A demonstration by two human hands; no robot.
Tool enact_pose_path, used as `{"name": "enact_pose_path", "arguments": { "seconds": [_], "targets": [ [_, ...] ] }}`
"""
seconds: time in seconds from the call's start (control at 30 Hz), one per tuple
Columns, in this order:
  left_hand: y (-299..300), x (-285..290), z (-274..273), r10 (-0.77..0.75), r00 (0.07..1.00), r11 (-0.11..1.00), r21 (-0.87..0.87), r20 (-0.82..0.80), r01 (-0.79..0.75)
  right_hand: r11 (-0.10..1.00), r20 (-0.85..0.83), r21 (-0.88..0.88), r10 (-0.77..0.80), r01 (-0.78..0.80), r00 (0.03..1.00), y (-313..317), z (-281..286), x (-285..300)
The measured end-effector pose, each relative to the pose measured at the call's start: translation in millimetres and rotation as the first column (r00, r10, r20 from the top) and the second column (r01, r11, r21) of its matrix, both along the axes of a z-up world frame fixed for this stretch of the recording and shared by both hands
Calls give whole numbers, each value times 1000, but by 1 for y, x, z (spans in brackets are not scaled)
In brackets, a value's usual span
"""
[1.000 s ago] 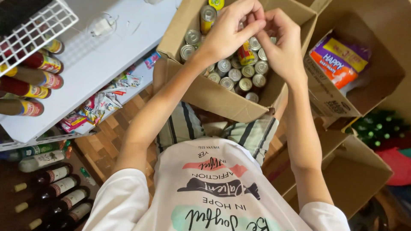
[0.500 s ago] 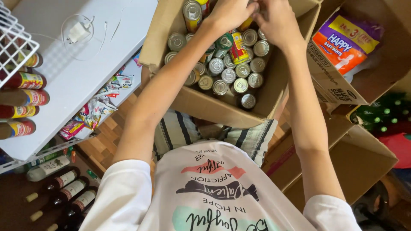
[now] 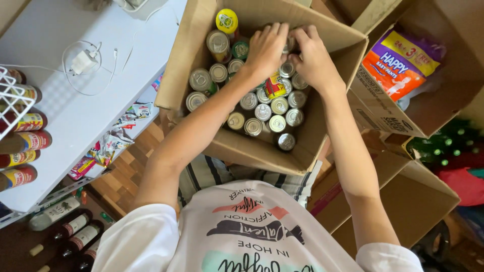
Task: Stocking canned goods from a cardboard box onto grocery store shelves.
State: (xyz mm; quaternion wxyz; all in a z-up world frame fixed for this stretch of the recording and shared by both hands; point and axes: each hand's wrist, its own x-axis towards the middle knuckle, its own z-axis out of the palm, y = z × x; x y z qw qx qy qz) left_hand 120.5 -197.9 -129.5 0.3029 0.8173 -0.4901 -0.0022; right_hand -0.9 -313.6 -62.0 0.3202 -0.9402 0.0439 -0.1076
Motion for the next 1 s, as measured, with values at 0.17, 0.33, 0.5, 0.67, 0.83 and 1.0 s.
{"name": "enact_pose_path", "arguments": {
  "seconds": [0.17, 0.33, 0.5, 0.67, 0.83, 1.0],
  "targets": [
    [3, -8, 19, -16, 999, 995, 98, 29, 13, 996, -99, 89, -11, 20, 995, 6, 12, 2],
    [1, -9, 12, 36, 999, 992, 121, -15, -33, 997, -76, 74, 3, 2, 997, 4, 16, 3],
    [8, -9, 32, 13, 998, 999, 40, 58, -16, 992, -44, 127, -5, 10, 999, 2, 18, 1],
    [8, -6, 48, -16, 999, 985, -171, -47, 7, 962, 72, 272, -22, 2, 997, -8, 8, -6],
    [44, -5, 117, -304, 796, 918, -385, -524, 97, 709, 102, 701, 13, -81, 995, 4, 31, -28],
    [104, -12, 161, -580, 610, 787, -567, -540, 246, 574, 202, 781, 139, -245, 969, 48, 78, -49]
  ]
}}
